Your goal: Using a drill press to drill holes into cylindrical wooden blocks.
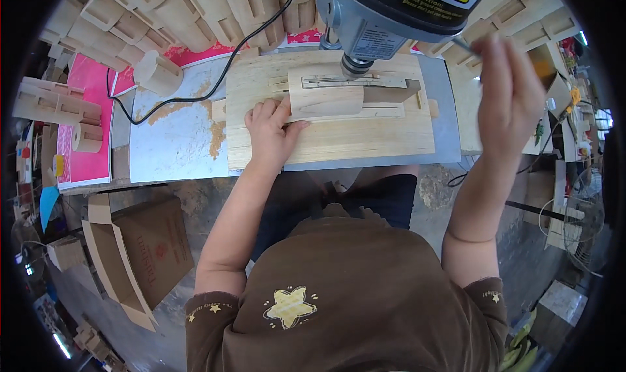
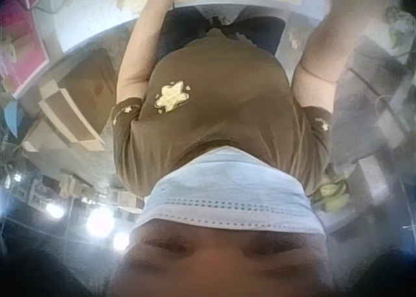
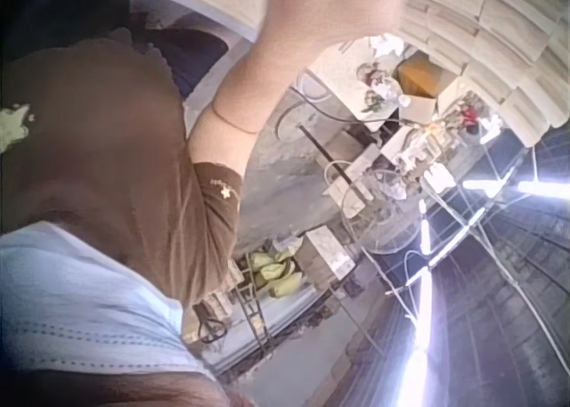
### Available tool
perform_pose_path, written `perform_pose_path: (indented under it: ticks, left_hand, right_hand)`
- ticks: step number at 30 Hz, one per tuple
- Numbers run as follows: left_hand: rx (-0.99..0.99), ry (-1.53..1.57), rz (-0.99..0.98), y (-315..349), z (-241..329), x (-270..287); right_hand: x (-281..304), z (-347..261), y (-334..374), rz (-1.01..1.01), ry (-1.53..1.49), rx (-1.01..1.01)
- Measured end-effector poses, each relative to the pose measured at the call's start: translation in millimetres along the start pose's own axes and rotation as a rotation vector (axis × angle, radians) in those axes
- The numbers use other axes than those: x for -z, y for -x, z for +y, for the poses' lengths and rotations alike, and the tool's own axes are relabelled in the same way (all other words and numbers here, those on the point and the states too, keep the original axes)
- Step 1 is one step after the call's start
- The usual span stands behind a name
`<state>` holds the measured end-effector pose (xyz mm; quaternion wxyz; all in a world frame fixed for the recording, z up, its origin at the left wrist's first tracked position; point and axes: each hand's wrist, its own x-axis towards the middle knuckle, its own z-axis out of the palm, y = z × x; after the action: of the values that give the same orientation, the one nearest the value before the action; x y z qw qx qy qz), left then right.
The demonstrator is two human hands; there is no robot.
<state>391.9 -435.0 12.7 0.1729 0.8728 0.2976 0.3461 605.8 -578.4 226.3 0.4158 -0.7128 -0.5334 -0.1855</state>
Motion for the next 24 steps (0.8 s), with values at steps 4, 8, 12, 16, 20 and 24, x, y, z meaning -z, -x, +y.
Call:
perform_pose_path:
  ticks: [4,8,12,16,20,24]
  left_hand:
    - [-0.005,0.006,-0.017,-1,3,-2]
    - [0.001,0.002,-0.024,-2,4,-1]
    - [-0.021,0.006,-0.009,-3,3,-4]
    - [-0.022,0.006,-0.003,-2,2,-3]
    - [0.01,-0.01,-0.023,-2,3,-3]
    - [-0.023,-0.031,0.027,-1,8,-8]
  right_hand:
    - [-19,-1,49,0.059,-0.099,-0.016]
    - [-46,19,78,0.052,-0.139,-0.018]
    - [-80,45,92,0.141,-0.161,0.067]
    - [-78,46,92,0.132,-0.141,0.085]
    - [-44,35,69,0.162,-0.13,0.229]
    - [-21,13,-15,0.244,-0.175,0.102]
